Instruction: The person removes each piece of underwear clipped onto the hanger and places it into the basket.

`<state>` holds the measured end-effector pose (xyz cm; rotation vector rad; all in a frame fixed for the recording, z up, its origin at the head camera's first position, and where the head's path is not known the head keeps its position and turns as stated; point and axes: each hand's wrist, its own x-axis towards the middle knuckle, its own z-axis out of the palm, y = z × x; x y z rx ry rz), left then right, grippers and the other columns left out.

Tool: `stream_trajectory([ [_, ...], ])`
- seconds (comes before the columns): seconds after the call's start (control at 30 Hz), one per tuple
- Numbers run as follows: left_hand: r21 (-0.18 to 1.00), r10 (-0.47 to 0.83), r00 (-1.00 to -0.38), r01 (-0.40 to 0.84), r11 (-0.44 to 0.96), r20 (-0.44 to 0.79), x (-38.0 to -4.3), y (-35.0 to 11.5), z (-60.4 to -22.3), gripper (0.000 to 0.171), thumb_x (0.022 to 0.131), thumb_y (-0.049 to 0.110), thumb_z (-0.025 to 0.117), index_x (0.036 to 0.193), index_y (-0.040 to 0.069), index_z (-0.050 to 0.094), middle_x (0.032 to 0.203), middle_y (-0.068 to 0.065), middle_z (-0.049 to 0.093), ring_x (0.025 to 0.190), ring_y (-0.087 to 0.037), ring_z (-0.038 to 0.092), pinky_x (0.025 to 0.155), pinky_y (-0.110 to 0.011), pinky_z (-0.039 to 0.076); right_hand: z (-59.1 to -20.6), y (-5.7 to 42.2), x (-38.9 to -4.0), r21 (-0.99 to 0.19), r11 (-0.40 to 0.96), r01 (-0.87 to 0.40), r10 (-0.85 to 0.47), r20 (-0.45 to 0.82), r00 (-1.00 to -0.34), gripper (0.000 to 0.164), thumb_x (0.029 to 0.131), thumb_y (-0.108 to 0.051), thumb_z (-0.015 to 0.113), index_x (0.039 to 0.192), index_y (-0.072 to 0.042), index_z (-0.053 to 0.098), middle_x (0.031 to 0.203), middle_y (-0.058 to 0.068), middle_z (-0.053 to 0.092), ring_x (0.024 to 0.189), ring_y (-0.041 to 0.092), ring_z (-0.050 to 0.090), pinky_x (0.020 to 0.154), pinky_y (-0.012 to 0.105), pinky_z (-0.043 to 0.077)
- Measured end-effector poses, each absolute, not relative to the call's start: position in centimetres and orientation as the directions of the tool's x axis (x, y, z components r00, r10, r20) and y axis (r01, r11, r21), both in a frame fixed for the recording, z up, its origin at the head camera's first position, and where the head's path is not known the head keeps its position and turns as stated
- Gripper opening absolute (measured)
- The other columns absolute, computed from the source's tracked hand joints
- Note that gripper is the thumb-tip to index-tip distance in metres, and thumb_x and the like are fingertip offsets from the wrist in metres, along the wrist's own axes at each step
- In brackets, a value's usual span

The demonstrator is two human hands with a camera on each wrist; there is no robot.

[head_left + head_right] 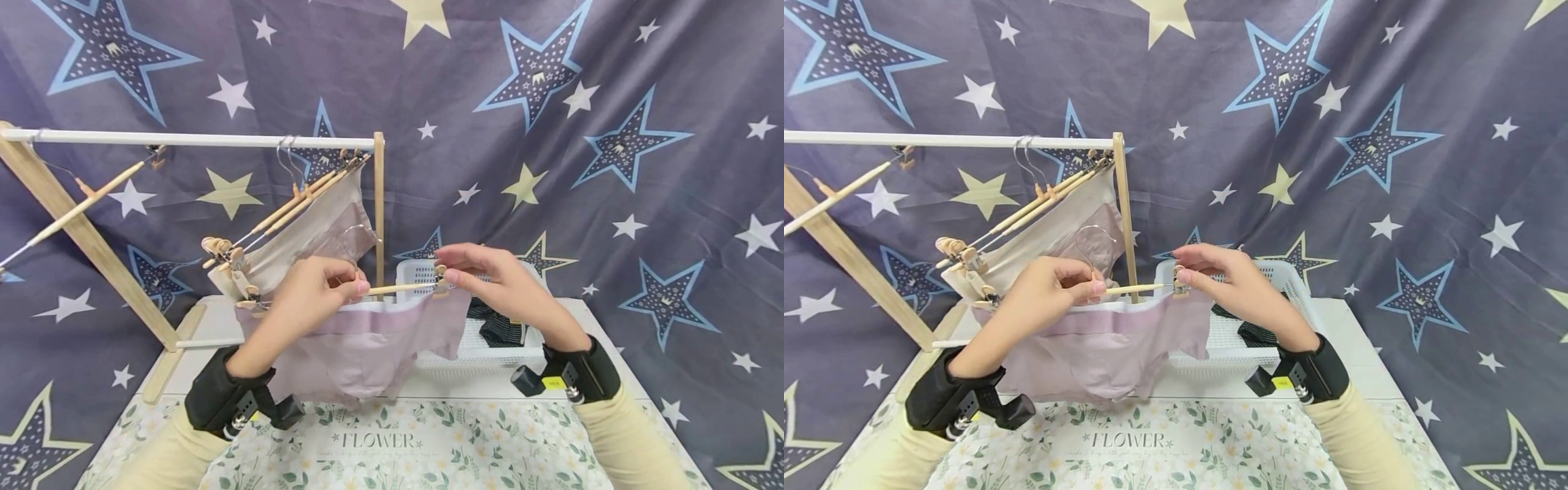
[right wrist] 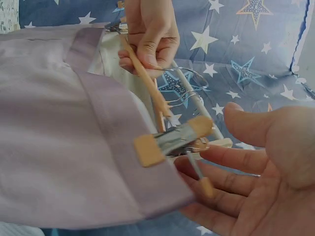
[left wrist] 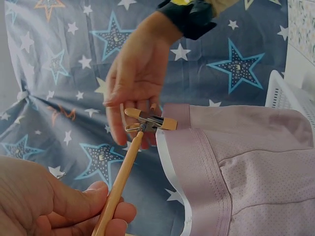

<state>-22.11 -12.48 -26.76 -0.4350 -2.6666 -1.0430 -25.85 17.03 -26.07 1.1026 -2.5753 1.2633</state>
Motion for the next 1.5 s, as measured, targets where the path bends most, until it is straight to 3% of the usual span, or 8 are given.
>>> stream_trajectory([
  [0.13,0.622,0.177,-0.929,0.351,0.700,0.324,-22.6,-12.2,-27.3,0.016,0.092,0.019,0.076,0.076,0.016,0.074,0.066,0.004,0.064,0.059,-0.012,0.051,0.058,-0.027,0.040,-27.7,17.1,-25.7,-0.694,0.403,-0.596,-0.530,0.354,-0.771,0.034,0.100,-0.013,0.066,0.133,-0.006,0.066,0.124,0.010,0.073,0.108,0.016,0.072,0.089,0.025,0.057],
  [0.37,0.615,0.181,-0.920,0.370,0.696,0.348,-23.7,-12.0,-28.1,0.019,0.092,0.017,0.075,0.074,0.016,0.071,0.064,0.004,0.060,0.057,-0.013,0.048,0.057,-0.028,0.036,-30.1,16.7,-26.1,-0.796,0.238,-0.557,-0.481,0.402,-0.780,0.030,0.098,-0.003,0.065,0.127,0.007,0.065,0.116,0.025,0.072,0.096,0.004,0.072,0.084,0.023,0.059],
  [0.57,0.617,0.178,-0.913,0.382,0.688,0.366,-24.2,-11.8,-29.2,0.015,0.091,0.016,0.076,0.076,0.016,0.072,0.062,0.005,0.059,0.056,-0.012,0.047,0.057,-0.027,0.036,-31.2,16.3,-26.0,-0.787,0.338,-0.515,-0.383,0.385,-0.840,0.024,0.098,-0.010,0.068,0.118,0.002,0.072,0.108,0.018,0.076,0.086,0.004,0.071,0.075,0.022,0.057],
  [0.8,0.617,0.158,-0.915,0.370,0.695,0.371,-24.2,-11.5,-30.1,0.015,0.090,0.017,0.076,0.076,0.019,0.073,0.060,0.006,0.057,0.055,-0.012,0.044,0.055,-0.028,0.034,-32.1,16.2,-25.9,-0.792,0.403,-0.458,-0.336,0.338,-0.879,0.026,0.100,-0.020,0.066,0.119,-0.004,0.073,0.108,0.011,0.077,0.089,0.008,0.071,0.080,0.022,0.056],
  [1.0,0.629,0.154,-0.923,0.355,0.691,0.352,-24.2,-11.4,-30.3,0.015,0.091,0.018,0.075,0.076,0.020,0.074,0.060,0.006,0.056,0.055,-0.012,0.045,0.055,-0.028,0.034,-32.7,16.2,-26.0,-0.832,0.344,-0.435,-0.346,0.318,-0.883,0.029,0.100,-0.018,0.066,0.123,-0.002,0.070,0.113,0.014,0.076,0.096,0.009,0.072,0.086,0.023,0.057],
  [1.2,0.618,0.171,-0.911,0.384,0.686,0.376,-24.4,-11.2,-30.8,0.015,0.090,0.015,0.076,0.075,0.018,0.073,0.060,0.005,0.055,0.055,-0.011,0.043,0.055,-0.027,0.033,-33.1,16.1,-26.1,-0.831,0.333,-0.446,-0.324,0.343,-0.882,0.025,0.100,-0.018,0.066,0.120,-0.004,0.073,0.115,0.014,0.075,0.095,0.006,0.070,0.084,0.023,0.056],
  [1.5,0.613,0.185,-0.912,0.385,0.690,0.365,-24.5,-10.4,-31.4,0.013,0.090,0.015,0.075,0.078,0.018,0.074,0.063,0.004,0.061,0.057,-0.011,0.047,0.058,-0.029,0.036,-33.8,15.7,-25.9,-0.813,0.343,-0.471,-0.228,0.414,-0.881,0.018,0.098,-0.012,0.069,0.108,0.001,0.075,0.101,0.018,0.077,0.083,0.001,0.066,0.074,0.018,0.054],
])
